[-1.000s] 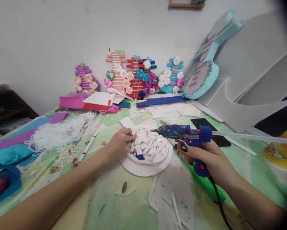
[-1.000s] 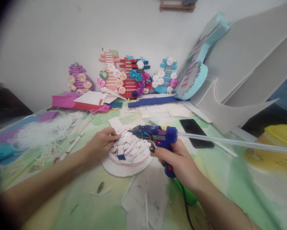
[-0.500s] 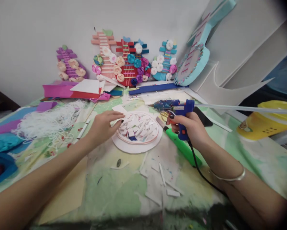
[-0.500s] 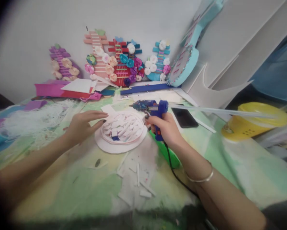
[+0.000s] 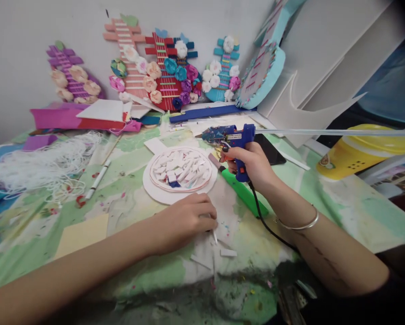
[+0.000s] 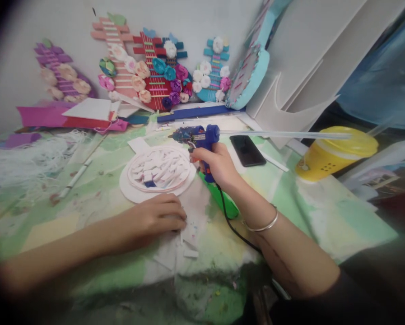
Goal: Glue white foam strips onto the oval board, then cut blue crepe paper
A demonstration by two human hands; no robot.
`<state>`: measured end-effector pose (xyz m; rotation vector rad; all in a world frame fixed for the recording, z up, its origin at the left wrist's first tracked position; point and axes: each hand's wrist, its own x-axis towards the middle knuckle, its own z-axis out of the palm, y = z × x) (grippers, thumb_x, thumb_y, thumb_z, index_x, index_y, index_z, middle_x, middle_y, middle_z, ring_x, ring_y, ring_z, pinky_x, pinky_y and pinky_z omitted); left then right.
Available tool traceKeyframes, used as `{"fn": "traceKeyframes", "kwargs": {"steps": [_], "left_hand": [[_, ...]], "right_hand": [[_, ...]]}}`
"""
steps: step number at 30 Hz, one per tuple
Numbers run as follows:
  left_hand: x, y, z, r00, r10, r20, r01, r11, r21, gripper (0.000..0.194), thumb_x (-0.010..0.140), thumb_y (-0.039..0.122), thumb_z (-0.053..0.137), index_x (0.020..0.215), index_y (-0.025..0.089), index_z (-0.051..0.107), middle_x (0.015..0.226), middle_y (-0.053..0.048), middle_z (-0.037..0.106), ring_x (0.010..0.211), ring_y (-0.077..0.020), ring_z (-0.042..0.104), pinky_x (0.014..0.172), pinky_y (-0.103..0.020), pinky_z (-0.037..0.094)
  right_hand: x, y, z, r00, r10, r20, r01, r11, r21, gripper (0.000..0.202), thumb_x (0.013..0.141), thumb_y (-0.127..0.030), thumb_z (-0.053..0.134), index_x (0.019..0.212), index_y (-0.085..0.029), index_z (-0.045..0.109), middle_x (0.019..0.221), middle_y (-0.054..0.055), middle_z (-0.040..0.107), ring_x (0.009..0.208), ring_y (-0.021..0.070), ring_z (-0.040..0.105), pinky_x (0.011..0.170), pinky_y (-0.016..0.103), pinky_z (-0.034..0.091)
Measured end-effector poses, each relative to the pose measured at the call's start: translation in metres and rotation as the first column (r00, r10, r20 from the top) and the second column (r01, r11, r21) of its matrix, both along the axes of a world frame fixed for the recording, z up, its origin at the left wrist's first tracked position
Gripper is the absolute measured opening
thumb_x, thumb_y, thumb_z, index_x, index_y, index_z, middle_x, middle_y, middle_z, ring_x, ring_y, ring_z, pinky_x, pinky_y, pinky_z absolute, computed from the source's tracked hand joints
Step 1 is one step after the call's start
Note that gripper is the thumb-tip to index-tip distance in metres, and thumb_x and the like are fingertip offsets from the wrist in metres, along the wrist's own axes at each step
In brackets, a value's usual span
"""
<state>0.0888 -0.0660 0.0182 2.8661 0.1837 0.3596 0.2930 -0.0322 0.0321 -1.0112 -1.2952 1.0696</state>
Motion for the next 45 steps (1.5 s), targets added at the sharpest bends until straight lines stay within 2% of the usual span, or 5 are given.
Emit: {"fn": "traceKeyframes", "kwargs": {"steps": [14,18,26,33,45], "left_hand": [[0.016,-0.005,0.011,0.981,0.193,-0.013,-0.193,0.981,0.031,0.009,0.078,0.012,0.048,0.076,0.014,0.056,0.075,-0.007,0.058,0.079,-0.019,0.048,0.073,-0.032,0.039],[0.027,-0.015,0.009,0.983,0.17,-0.066,-0.167,0.985,0.04,0.011,0.081,0.015,0.046,0.079,0.014,0.057,0.079,-0.008,0.058,0.078,-0.0191,0.048,0.072,-0.032,0.039],[0.026,-0.022,0.015,0.984,0.122,-0.133,-0.137,0.984,-0.113,0.03,0.075,0.036,0.059,0.095,0.014,0.059,0.087,-0.01,0.059,0.083,-0.0226,0.049,0.076,-0.035,0.041],[0.029,-0.02,0.015,0.989,0.098,-0.112,-0.112,0.985,-0.128,0.011,0.077,0.021,0.056,0.082,0.016,0.064,0.079,-0.007,0.06,0.081,-0.02,0.051,0.074,-0.031,0.041],[0.033,-0.025,0.014,0.957,0.134,-0.257,-0.123,0.991,0.059,0.006,0.076,0.018,0.056,0.07,0.016,0.058,0.073,-0.006,0.059,0.076,-0.0198,0.05,0.066,-0.033,0.038]], "right_hand": [[-0.001,-0.003,0.003,0.998,-0.011,0.057,0.01,1.0,0.026,0.012,0.069,-0.023,0.058,0.061,-0.014,0.061,0.05,-0.001,0.051,0.041,0.007,0.04,0.041,0.022,0.03],[0.0,-0.001,0.001,0.998,-0.024,0.062,0.021,0.999,0.037,0.012,0.068,-0.024,0.06,0.061,-0.014,0.06,0.05,-0.002,0.05,0.04,0.0071,0.041,0.04,0.022,0.03],[0.001,-0.001,0.003,0.998,-0.038,0.039,0.037,0.999,0.037,0.011,0.067,-0.021,0.059,0.059,-0.014,0.058,0.048,-0.003,0.048,0.039,0.0069,0.041,0.04,0.022,0.03],[0.002,0.0,0.002,0.997,-0.041,0.066,0.038,0.999,0.037,0.011,0.068,-0.023,0.06,0.061,-0.014,0.059,0.047,-0.003,0.047,0.04,0.0075,0.041,0.039,0.022,0.029],[0.002,-0.001,0.001,0.997,-0.031,0.076,0.029,0.999,0.028,0.012,0.068,-0.024,0.06,0.06,-0.015,0.059,0.047,-0.003,0.047,0.04,0.0076,0.04,0.04,0.023,0.029]]}}
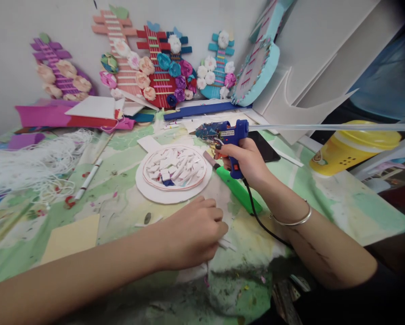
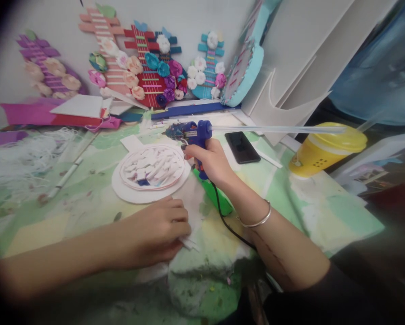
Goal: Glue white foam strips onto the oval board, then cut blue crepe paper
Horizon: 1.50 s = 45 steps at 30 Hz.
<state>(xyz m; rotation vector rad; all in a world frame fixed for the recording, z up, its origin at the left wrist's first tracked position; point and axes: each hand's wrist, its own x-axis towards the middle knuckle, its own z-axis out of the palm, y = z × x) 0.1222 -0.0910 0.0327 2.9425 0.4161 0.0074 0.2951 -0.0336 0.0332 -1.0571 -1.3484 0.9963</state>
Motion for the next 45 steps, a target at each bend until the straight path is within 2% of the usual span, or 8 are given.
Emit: {"fn": "traceKeyframes", "kwargs": {"steps": [13,18,20,23,25,27,32,45], "left_hand": [[-0.001,-0.006,-0.01,0.998,0.036,0.058,-0.042,0.994,0.101,0.003,0.071,0.015,0.056,0.07,0.016,0.053,0.074,-0.006,0.059,0.074,-0.021,0.051,0.064,-0.034,0.039],[-0.014,0.012,0.007,0.933,0.238,0.27,-0.21,0.969,-0.129,0.005,0.067,0.015,0.059,0.071,0.016,0.056,0.072,-0.003,0.061,0.07,-0.016,0.053,0.064,-0.028,0.041],[-0.025,0.028,0.014,0.824,0.434,0.365,-0.335,0.892,-0.304,0.005,0.066,0.015,0.061,0.069,0.017,0.059,0.07,0.0,0.062,0.067,-0.0135,0.054,0.062,-0.025,0.041],[-0.046,0.058,0.015,0.558,0.728,0.399,-0.439,0.667,-0.602,0.006,0.067,0.021,0.064,0.069,0.016,0.063,0.067,0.0,0.063,0.059,-0.0118,0.054,0.054,-0.024,0.039],[-0.057,0.074,0.009,0.35,0.855,0.383,-0.32,0.494,-0.809,0.015,0.065,0.026,0.069,0.074,0.015,0.064,0.067,0.0,0.063,0.055,-0.0106,0.054,0.051,-0.023,0.039],[-0.065,0.084,0.001,0.245,0.913,0.327,-0.138,0.366,-0.92,0.019,0.062,0.026,0.073,0.076,0.015,0.064,0.064,0.001,0.062,0.053,-0.0094,0.053,0.051,-0.022,0.04],[-0.066,0.085,-0.009,0.251,0.937,0.241,0.176,0.201,-0.964,0.016,0.06,0.018,0.076,0.072,0.012,0.066,0.06,0.0,0.061,0.057,-0.0089,0.055,0.055,-0.021,0.043],[-0.064,0.08,-0.014,0.347,0.904,0.251,0.336,0.13,-0.933,0.006,0.069,0.014,0.069,0.071,0.01,0.065,0.063,-0.002,0.059,0.061,-0.0103,0.054,0.066,-0.025,0.045]], "right_hand": [[0.001,0.0,0.001,1.0,0.009,-0.003,-0.009,0.999,-0.039,0.013,0.068,-0.026,0.06,0.062,-0.014,0.06,0.046,-0.004,0.044,0.041,0.0075,0.039,0.04,0.022,0.026],[0.004,0.001,-0.001,1.0,0.01,-0.015,-0.011,0.999,-0.031,0.014,0.069,-0.026,0.06,0.061,-0.014,0.06,0.046,-0.004,0.044,0.041,0.0077,0.038,0.041,0.023,0.028],[0.005,0.001,0.0,0.999,0.01,-0.034,-0.011,0.999,-0.03,0.014,0.069,-0.025,0.061,0.061,-0.014,0.06,0.046,-0.004,0.044,0.041,0.0078,0.038,0.041,0.023,0.028],[0.005,-0.001,0.001,0.997,0.02,-0.07,-0.023,0.999,-0.042,0.012,0.068,-0.025,0.063,0.063,-0.014,0.061,0.047,-0.003,0.047,0.042,0.0087,0.04,0.042,0.023,0.029],[0.004,-0.003,0.001,0.995,0.032,-0.098,-0.037,0.998,-0.045,0.012,0.066,-0.025,0.065,0.061,-0.015,0.061,0.048,-0.002,0.049,0.043,0.0092,0.042,0.042,0.024,0.03],[0.002,-0.006,0.001,0.99,0.053,-0.127,-0.06,0.997,-0.051,0.011,0.065,-0.024,0.065,0.06,-0.015,0.06,0.048,-0.002,0.049,0.043,0.0093,0.042,0.043,0.024,0.031],[-0.004,-0.013,0.0,0.98,0.14,-0.144,-0.157,0.981,-0.111,0.008,0.062,-0.022,0.066,0.062,-0.016,0.061,0.051,-0.003,0.052,0.047,0.0095,0.043,0.046,0.024,0.032],[-0.01,-0.023,0.002,0.99,0.113,-0.088,-0.129,0.97,-0.206,0.01,0.058,-0.025,0.067,0.063,-0.019,0.061,0.052,-0.003,0.052,0.052,0.0108,0.045,0.046,0.023,0.032]]}}
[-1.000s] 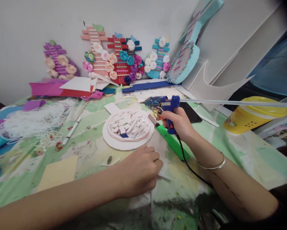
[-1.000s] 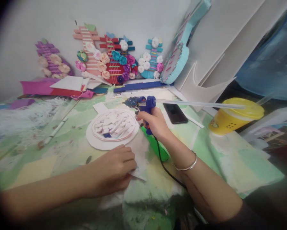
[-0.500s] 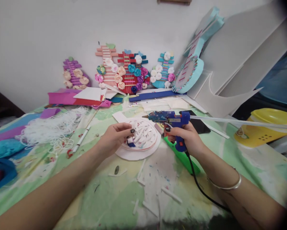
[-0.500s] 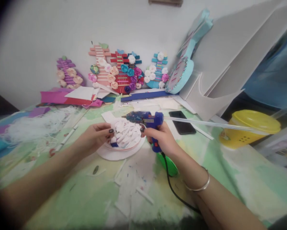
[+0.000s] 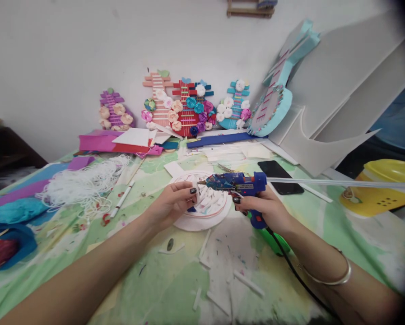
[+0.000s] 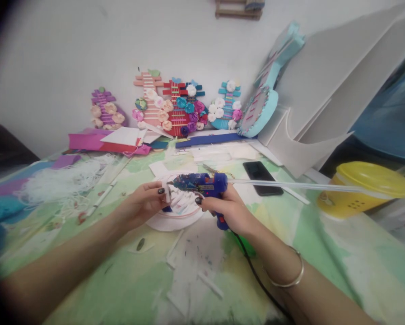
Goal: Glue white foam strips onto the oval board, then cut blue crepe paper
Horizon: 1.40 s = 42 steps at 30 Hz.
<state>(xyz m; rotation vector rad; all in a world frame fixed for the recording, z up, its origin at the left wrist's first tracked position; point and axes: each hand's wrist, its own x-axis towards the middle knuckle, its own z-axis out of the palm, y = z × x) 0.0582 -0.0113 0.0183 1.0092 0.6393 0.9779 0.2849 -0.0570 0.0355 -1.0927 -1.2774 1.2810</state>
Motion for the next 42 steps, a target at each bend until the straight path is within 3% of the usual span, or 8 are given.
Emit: {"fn": "traceKeyframes", "kwargs": {"steps": [11,21,25,28,33,37,39,42], "left_hand": [[0.0012,-0.0018,0.0006,0.998,0.017,0.065,-0.014,0.998,-0.055,0.005,0.07,0.014,0.068,0.07,0.011,0.063,0.064,-0.002,0.06,0.06,-0.0103,0.053,0.064,-0.025,0.045],[0.0037,-0.0039,0.0012,0.998,-0.067,0.02,0.068,0.997,-0.021,0.008,0.071,0.017,0.067,0.071,0.009,0.065,0.062,-0.003,0.058,0.062,-0.0105,0.054,0.068,-0.024,0.046],[0.003,-0.0036,0.001,0.997,-0.071,0.016,0.071,0.997,-0.026,0.01,0.07,0.018,0.068,0.071,0.009,0.064,0.061,-0.003,0.058,0.061,-0.0103,0.054,0.07,-0.025,0.048],[0.002,-0.0022,0.0009,0.998,-0.048,0.048,0.05,0.998,-0.041,0.01,0.07,0.018,0.068,0.072,0.009,0.064,0.063,-0.003,0.059,0.061,-0.0101,0.054,0.07,-0.026,0.048],[0.0007,-0.0025,0.0016,0.996,-0.01,0.093,0.016,0.998,-0.065,0.006,0.071,0.015,0.067,0.072,0.011,0.063,0.066,-0.003,0.061,0.063,-0.0111,0.056,0.071,-0.028,0.048],[0.0012,-0.004,0.0018,0.996,-0.035,0.08,0.04,0.998,-0.056,0.007,0.071,0.017,0.068,0.072,0.011,0.063,0.065,-0.003,0.06,0.062,-0.0107,0.055,0.071,-0.027,0.047],[0.0009,-0.0032,0.0023,0.998,-0.04,0.054,0.042,0.998,-0.041,0.009,0.071,0.018,0.069,0.072,0.011,0.064,0.064,-0.003,0.059,0.063,-0.0106,0.055,0.07,-0.026,0.046],[-0.0026,0.0017,0.0052,1.0,0.007,-0.002,-0.007,1.0,0.0,0.009,0.069,0.017,0.07,0.071,0.011,0.063,0.061,-0.001,0.057,0.06,-0.0101,0.053,0.065,-0.024,0.045]], "right_hand": [[0.0042,0.0024,-0.0039,0.996,0.072,0.056,-0.075,0.996,0.044,0.012,0.062,-0.027,0.069,0.071,-0.019,0.066,0.055,-0.003,0.052,0.053,0.0109,0.045,0.046,0.022,0.032],[0.0043,0.0015,-0.0016,0.995,0.091,0.026,-0.093,0.99,0.104,0.014,0.066,-0.023,0.069,0.08,-0.022,0.067,0.062,-0.003,0.054,0.056,0.01,0.041,0.049,0.022,0.03],[0.0046,0.0027,-0.0006,0.99,0.138,0.019,-0.139,0.983,0.117,0.025,0.067,-0.022,0.068,0.092,-0.025,0.068,0.071,-0.003,0.059,0.065,0.012,0.047,0.055,0.022,0.035],[0.0049,0.003,0.0016,0.989,0.145,0.026,-0.148,0.981,0.127,0.022,0.065,-0.022,0.069,0.087,-0.024,0.068,0.076,-0.002,0.061,0.073,0.0141,0.051,0.062,0.023,0.039],[0.0061,0.0014,0.0015,0.977,0.188,0.1,-0.196,0.978,0.074,0.015,0.066,-0.025,0.066,0.081,-0.02,0.068,0.058,-0.002,0.053,0.062,0.0151,0.05,0.056,0.025,0.04],[0.0029,-0.0008,0.0025,0.988,0.137,0.069,-0.142,0.987,0.079,0.017,0.064,-0.023,0.067,0.081,-0.021,0.067,0.065,0.0,0.058,0.067,0.0172,0.053,0.059,0.027,0.042],[0.0004,-0.0007,0.0039,0.998,0.064,0.002,-0.064,0.991,0.117,0.022,0.061,-0.019,0.068,0.084,-0.023,0.067,0.073,-0.001,0.062,0.074,0.0179,0.055,0.064,0.027,0.043],[-0.0009,0.0018,0.0055,0.992,-0.098,-0.083,0.108,0.987,0.123,0.014,0.058,-0.02,0.068,0.072,-0.021,0.065,0.064,-0.002,0.06,0.062,0.0148,0.053,0.057,0.026,0.041]]}}
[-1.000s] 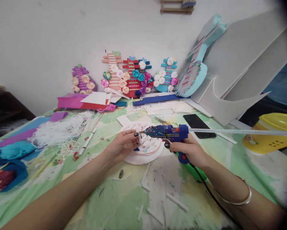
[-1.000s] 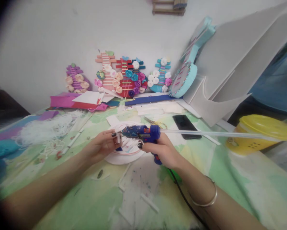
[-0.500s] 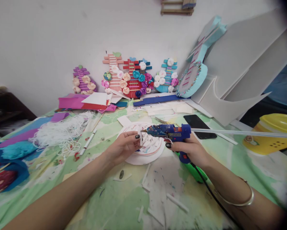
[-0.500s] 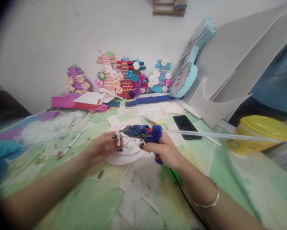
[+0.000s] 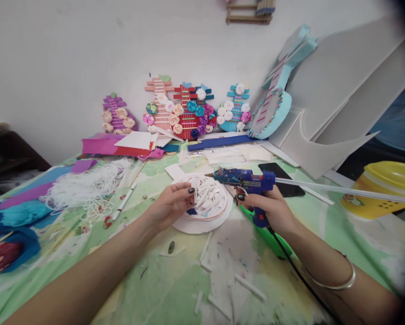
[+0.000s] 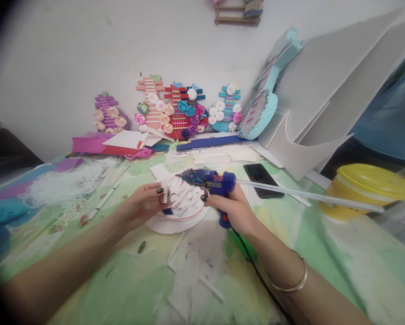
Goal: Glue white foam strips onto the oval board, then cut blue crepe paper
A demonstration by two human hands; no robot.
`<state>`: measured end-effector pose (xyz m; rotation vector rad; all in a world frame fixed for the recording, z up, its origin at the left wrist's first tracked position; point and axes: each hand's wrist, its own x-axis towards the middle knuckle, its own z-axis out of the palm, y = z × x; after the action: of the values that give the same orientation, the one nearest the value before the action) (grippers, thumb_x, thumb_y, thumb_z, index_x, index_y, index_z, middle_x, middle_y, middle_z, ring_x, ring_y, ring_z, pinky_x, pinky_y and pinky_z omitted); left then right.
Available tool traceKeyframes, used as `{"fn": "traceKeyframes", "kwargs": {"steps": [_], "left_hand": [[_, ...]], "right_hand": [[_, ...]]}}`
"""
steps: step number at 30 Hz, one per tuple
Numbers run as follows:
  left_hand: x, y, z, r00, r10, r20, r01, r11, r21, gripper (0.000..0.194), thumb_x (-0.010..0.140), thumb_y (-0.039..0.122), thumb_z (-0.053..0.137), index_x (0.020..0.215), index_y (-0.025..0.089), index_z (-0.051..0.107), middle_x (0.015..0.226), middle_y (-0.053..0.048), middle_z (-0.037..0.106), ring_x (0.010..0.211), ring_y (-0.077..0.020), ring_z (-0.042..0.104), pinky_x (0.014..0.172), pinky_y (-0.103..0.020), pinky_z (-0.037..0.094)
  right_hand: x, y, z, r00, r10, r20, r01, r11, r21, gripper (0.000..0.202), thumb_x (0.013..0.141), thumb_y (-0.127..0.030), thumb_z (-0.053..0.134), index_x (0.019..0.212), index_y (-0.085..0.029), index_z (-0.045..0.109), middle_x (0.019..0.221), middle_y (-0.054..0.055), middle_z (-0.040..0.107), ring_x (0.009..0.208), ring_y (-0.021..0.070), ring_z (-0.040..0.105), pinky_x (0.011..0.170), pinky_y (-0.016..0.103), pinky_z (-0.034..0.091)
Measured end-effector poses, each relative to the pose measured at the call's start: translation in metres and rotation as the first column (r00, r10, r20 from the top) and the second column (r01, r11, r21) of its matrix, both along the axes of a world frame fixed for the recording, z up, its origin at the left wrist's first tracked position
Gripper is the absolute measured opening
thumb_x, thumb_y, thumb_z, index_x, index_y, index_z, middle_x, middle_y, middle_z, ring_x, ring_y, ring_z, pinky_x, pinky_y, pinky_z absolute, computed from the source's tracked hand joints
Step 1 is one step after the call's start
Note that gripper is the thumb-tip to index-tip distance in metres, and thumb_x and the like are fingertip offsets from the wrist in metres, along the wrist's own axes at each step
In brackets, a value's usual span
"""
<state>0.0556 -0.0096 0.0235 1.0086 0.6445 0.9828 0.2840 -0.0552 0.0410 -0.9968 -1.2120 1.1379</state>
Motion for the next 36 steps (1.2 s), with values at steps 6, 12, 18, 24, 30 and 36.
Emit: {"fn": "traceKeyframes", "kwargs": {"steps": [6,12,18,24,30,36], "left_hand": [[-0.016,0.015,0.011,0.945,0.239,-0.222,-0.211,0.967,0.144,0.015,0.063,0.019,0.073,0.072,0.012,0.064,0.06,0.001,0.056,0.056,-0.0073,0.048,0.054,-0.02,0.038],[-0.021,0.032,0.021,0.733,0.391,-0.556,-0.157,0.893,0.422,0.017,0.061,0.024,0.071,0.072,0.014,0.064,0.066,-0.002,0.062,0.061,-0.0118,0.054,0.059,-0.023,0.04],[0.0,0.059,0.03,0.352,0.475,-0.806,0.201,0.803,0.561,0.006,0.059,0.02,0.063,0.063,0.017,0.064,0.063,-0.003,0.063,0.062,-0.0172,0.057,0.057,-0.026,0.039],[0.021,0.069,0.023,0.215,0.52,-0.827,0.306,0.768,0.563,0.011,0.054,0.014,0.062,0.064,0.019,0.062,0.061,-0.002,0.062,0.061,-0.0185,0.056,0.054,-0.025,0.035],[0.022,0.066,0.021,0.173,0.534,-0.828,0.325,0.762,0.56,0.014,0.057,0.012,0.06,0.068,0.02,0.062,0.064,-0.001,0.065,0.062,-0.0185,0.057,0.055,-0.025,0.034],[0.018,0.065,0.016,0.154,0.572,-0.806,0.33,0.739,0.587,0.01,0.06,0.015,0.06,0.066,0.02,0.066,0.068,-0.004,0.067,0.064,-0.0196,0.057,0.059,-0.027,0.036]], "right_hand": [[0.006,0.006,0.001,0.994,-0.093,-0.058,0.095,0.994,0.05,0.006,0.062,-0.022,0.064,0.06,-0.016,0.062,0.051,-0.001,0.053,0.048,0.0103,0.044,0.048,0.025,0.033],[0.009,0.006,0.0,0.984,-0.149,-0.1,0.153,0.988,0.033,0.007,0.064,-0.022,0.064,0.064,-0.016,0.062,0.054,-0.001,0.053,0.048,0.01,0.043,0.046,0.025,0.032],[0.01,0.009,-0.001,0.988,-0.125,-0.088,0.129,0.99,0.051,0.009,0.064,-0.025,0.065,0.064,-0.016,0.061,0.053,-0.002,0.052,0.048,0.0101,0.043,0.047,0.025,0.032],[0.011,0.011,-0.004,0.99,-0.115,-0.08,0.119,0.991,0.054,0.012,0.064,-0.024,0.065,0.059,-0.017,0.058,0.049,-0.004,0.047,0.045,0.0093,0.04,0.046,0.025,0.032],[0.01,0.011,-0.005,0.99,-0.111,-0.085,0.116,0.992,0.055,0.02,0.064,-0.024,0.065,0.052,-0.017,0.05,0.045,-0.005,0.042,0.043,0.0083,0.037,0.044,0.024,0.028],[0.009,0.009,-0.005,0.99,-0.114,-0.08,0.119,0.991,0.057,0.02,0.064,-0.024,0.065,0.052,-0.018,0.049,0.046,-0.005,0.043,0.045,0.0087,0.038,0.045,0.025,0.027]]}}
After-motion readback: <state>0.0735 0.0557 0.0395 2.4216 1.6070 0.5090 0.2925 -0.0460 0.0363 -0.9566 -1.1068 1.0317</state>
